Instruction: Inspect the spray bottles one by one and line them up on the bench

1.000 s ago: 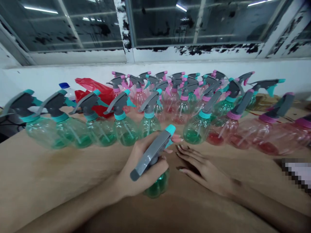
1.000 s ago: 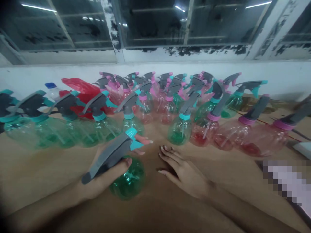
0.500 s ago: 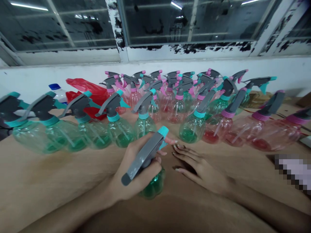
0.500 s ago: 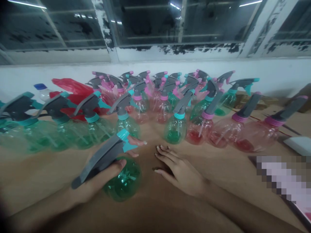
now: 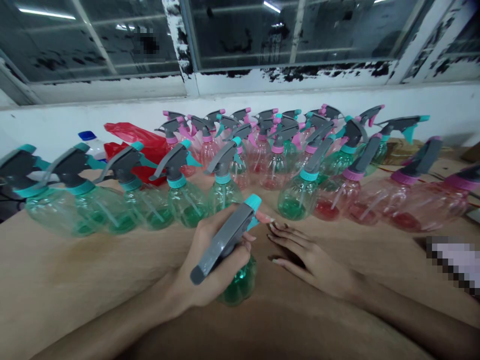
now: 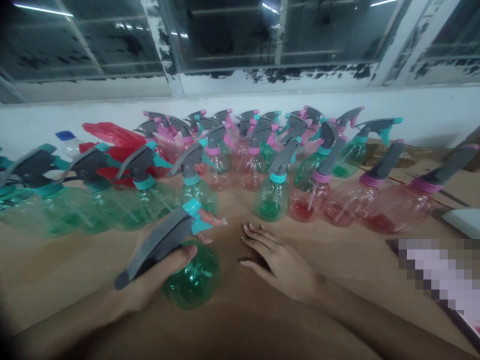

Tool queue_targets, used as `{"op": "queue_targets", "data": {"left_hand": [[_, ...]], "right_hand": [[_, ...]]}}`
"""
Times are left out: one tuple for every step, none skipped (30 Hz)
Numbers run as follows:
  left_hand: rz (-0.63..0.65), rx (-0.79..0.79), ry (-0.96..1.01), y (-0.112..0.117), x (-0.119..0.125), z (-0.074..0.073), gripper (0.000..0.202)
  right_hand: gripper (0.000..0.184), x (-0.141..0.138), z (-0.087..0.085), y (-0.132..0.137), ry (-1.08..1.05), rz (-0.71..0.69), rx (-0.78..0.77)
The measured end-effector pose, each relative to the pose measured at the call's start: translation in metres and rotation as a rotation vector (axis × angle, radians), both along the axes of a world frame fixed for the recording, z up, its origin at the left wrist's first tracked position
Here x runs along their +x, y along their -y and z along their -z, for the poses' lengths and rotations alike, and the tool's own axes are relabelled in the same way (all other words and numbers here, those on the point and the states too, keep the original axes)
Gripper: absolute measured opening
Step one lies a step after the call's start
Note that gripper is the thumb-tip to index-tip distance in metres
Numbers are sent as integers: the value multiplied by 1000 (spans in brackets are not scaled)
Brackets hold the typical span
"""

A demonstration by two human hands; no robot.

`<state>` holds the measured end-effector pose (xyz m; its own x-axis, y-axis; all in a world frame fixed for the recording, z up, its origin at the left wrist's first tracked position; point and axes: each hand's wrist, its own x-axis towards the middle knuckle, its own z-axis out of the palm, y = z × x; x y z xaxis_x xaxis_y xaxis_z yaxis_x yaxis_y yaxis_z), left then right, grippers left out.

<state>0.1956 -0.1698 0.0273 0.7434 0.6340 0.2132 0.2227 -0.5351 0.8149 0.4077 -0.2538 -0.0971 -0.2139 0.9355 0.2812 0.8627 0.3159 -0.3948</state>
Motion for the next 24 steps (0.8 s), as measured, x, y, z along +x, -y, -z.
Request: {"op": "queue_targets", "data": {"left_hand": [[2, 6, -4, 0, 0, -1, 32], [3, 10, -13, 0, 0, -1, 30], [4, 14, -23, 0, -1, -2, 28], [8, 21, -29, -1, -1, -3, 26], [14, 26, -30, -1, 0, -4, 22], [19, 32, -24, -2, 0, -5, 19], [24, 36, -14, -2, 0, -5, 17], [27, 38, -7, -2, 0, -6, 16], [31, 37, -7, -2, 0, -6, 16], [34, 38, -12, -3, 0, -6, 16], [33, 42, -23, -3, 0, -5, 18], [27, 49, -34, -3, 0, -4, 19], [13, 58, -42, -3, 0, -3, 19], [-7, 69, -40, -3, 0, -2, 17], [-27, 79, -32, -3, 1, -1, 13], [-41, 83, -19, -3, 1, 0, 9], [-48, 83, -3, -3, 2, 1, 5], [-49, 77, 9, -4, 2, 1, 4], [-45, 67, 14, -4, 3, 2, 5], [-41, 56, 18, -4, 3, 3, 6], [-41, 46, 25, -4, 3, 4, 7], [-42, 38, 35, -4, 3, 4, 8], [-43, 34, 42, -4, 3, 5, 10], [-42, 32, 47, -4, 3, 6, 12]], "right_hand": [[49, 0, 0, 0, 1, 1, 2], [49, 0, 1, 0, 5, 0, 3], [50, 0, 1, 0, 11, -1, 4], [50, 0, 1, 0, 17, -4, 2], [51, 0, 2, 0, 22, -4, -1], [51, 0, 2, 0, 24, -2, -3], [50, 0, 2, 0, 22, 2, -5], [50, 0, 1, 0, 18, 6, -5], [49, 0, 1, 0, 12, 10, -4], [49, 0, 1, 0, 7, 11, -3], [49, 0, 1, 0, 4, 9, -1], [49, 0, 1, 0, 2, 5, 0], [49, 0, 0, 0, 2, 1, 1], [49, 0, 0, 0, 3, -1, 3], [49, 0, 0, 0, 4, -2, 5], [48, 0, 0, 0, 6, -3, 7], [48, 0, 0, 0, 7, -2, 8], [47, 0, -1, 0, 6, -1, 10], [47, 0, -1, 0, 5, -2, 12], [48, 0, 0, 0, 4, -3, 14], [48, 0, 0, 0, 5, -3, 18], [47, 0, 1, 0, 8, -5, 20], [48, 0, 1, -1, 12, -8, 20], [48, 1, 2, -1, 17, -14, 18]]}}
